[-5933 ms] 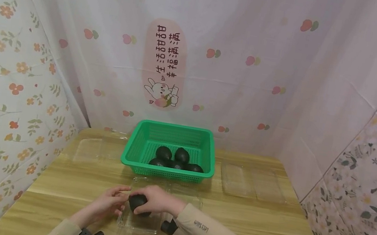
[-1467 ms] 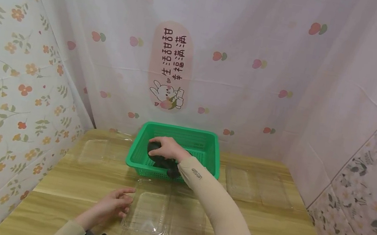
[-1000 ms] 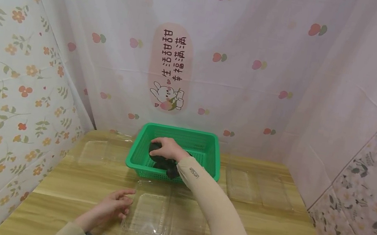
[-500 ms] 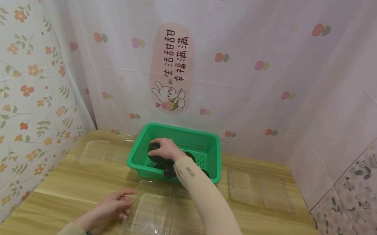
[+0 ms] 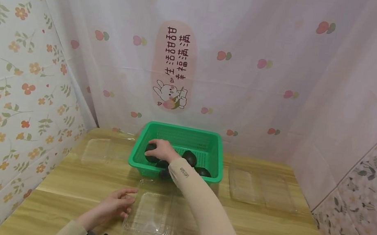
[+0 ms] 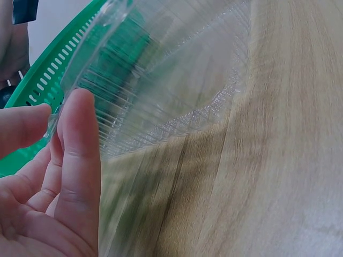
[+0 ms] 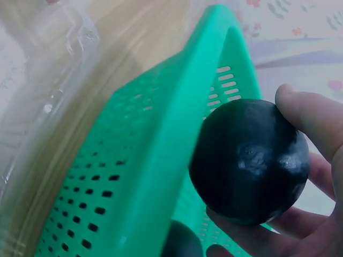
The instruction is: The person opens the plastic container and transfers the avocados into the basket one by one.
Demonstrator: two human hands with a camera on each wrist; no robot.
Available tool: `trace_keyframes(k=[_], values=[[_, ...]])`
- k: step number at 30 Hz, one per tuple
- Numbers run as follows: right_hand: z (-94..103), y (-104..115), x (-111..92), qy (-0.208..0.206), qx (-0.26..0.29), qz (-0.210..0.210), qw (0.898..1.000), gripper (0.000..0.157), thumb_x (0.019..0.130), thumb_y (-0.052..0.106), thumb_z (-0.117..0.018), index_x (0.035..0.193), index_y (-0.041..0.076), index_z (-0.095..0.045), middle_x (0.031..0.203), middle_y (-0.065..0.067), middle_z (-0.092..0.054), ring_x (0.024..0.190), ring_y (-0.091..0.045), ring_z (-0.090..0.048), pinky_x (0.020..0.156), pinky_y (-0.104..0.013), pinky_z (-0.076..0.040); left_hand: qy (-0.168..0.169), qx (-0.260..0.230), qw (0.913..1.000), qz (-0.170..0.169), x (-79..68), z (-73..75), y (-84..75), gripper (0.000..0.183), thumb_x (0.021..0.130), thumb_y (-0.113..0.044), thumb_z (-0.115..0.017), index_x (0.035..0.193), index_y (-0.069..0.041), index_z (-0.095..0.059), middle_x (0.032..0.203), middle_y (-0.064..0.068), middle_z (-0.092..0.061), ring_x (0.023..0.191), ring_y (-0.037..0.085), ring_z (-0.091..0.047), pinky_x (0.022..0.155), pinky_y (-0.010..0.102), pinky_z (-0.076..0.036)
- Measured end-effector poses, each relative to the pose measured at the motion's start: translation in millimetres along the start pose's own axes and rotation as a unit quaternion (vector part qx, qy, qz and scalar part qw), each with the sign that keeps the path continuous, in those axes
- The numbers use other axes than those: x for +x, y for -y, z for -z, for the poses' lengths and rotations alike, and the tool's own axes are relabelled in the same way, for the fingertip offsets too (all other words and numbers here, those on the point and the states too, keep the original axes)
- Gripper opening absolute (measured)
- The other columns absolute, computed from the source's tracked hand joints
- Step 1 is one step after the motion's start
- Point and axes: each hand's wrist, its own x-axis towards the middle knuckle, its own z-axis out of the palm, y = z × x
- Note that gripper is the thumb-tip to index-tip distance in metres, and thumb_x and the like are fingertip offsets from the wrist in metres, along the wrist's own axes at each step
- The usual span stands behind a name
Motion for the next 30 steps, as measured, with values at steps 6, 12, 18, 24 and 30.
trace_keyframes(k=[6, 12, 18, 24, 30], values=[[-10.7, 1, -1, -0.003, 0.012, -0.006, 1.0, 0.052, 0.091, 0.03, -0.069, 0.137, 0.011, -0.054, 0.139, -0.009, -0.051, 0.128, -0.027, -0.047, 0.1, -0.042, -0.043, 0.0, -0.001, 1.0, 0.002, 0.5, 1.1, 1.7, 0.052, 0.096, -0.002, -0.053, 0.141, 0.012, -0.031, 0.103, 0.013, -0.055, 0.072, 0.012, -0.057, 0.06, 0.025, -0.052], [-21.8, -1, 0, -0.002, 0.024, -0.01, 1.0, 0.054, 0.091, 0.029, -0.068, 0.138, 0.008, -0.053, 0.141, -0.011, -0.049, 0.131, -0.029, -0.044, 0.102, -0.044, -0.041, 0.003, 0.0, 1.0, 0.001, 0.1, 1.4, 2.2, 0.052, 0.097, -0.003, -0.053, 0.141, 0.011, -0.031, 0.102, 0.012, -0.055, 0.071, 0.012, -0.057, 0.06, 0.025, -0.052], [-25.9, -4, 2, -0.002, 0.025, -0.006, 1.0, 0.054, 0.09, 0.03, -0.069, 0.137, 0.009, -0.055, 0.14, -0.011, -0.05, 0.13, -0.029, -0.044, 0.101, -0.045, -0.041, 0.003, 0.0, 1.0, 0.003, 0.3, 2.1, 2.0, 0.051, 0.097, -0.003, -0.052, 0.141, 0.011, -0.03, 0.1, 0.01, -0.055, 0.071, 0.012, -0.057, 0.06, 0.025, -0.052], [-25.9, -7, 1, 0.0, 0.028, -0.01, 1.0, 0.054, 0.089, 0.031, -0.07, 0.137, 0.009, -0.055, 0.14, -0.011, -0.051, 0.129, -0.029, -0.045, 0.101, -0.045, -0.042, 0.003, -0.003, 1.0, 0.005, 0.7, 2.5, 1.8, 0.052, 0.097, -0.004, -0.053, 0.141, 0.011, -0.03, 0.101, 0.01, -0.055, 0.071, 0.012, -0.058, 0.059, 0.025, -0.052], [-28.7, -11, 3, -0.001, 0.03, -0.008, 1.0, 0.054, 0.089, 0.032, -0.07, 0.136, 0.009, -0.056, 0.138, -0.011, -0.052, 0.129, -0.03, -0.045, 0.101, -0.045, -0.041, 0.002, -0.006, 1.0, 0.004, 0.4, 2.2, 1.9, 0.052, 0.097, -0.004, -0.052, 0.141, 0.011, -0.03, 0.101, 0.01, -0.054, 0.07, 0.012, -0.058, 0.058, 0.025, -0.052]])
